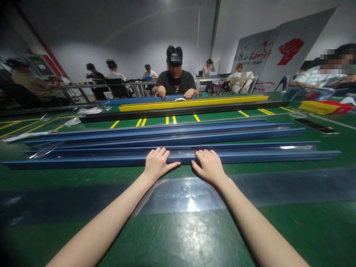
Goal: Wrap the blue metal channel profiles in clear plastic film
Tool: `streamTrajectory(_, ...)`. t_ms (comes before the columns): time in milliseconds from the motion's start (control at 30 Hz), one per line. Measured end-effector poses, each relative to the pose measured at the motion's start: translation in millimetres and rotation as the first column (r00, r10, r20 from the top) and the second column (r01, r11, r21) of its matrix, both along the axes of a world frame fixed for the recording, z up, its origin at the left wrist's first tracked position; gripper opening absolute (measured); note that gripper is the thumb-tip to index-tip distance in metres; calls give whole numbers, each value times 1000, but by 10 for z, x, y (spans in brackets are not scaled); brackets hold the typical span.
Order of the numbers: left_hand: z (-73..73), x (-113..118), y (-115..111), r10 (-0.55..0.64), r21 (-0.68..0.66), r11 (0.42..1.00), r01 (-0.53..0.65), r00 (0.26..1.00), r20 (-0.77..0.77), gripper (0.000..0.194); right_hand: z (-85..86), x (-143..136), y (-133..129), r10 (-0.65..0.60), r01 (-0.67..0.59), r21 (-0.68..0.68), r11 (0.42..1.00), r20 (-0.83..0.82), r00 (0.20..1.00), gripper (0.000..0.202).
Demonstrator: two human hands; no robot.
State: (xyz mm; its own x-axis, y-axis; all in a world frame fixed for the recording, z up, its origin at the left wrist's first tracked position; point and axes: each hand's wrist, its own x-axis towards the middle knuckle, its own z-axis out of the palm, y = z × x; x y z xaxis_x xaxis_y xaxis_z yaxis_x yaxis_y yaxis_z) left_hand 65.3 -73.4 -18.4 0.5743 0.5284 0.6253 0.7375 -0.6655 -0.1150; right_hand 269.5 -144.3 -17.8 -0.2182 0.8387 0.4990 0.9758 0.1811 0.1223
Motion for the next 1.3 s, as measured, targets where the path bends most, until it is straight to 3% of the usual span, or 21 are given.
streamTrajectory(1300,-34,9,51,-19,47,999,16,998,58,51,-19,13,5,1,-1,6,1000,2,1000,25)
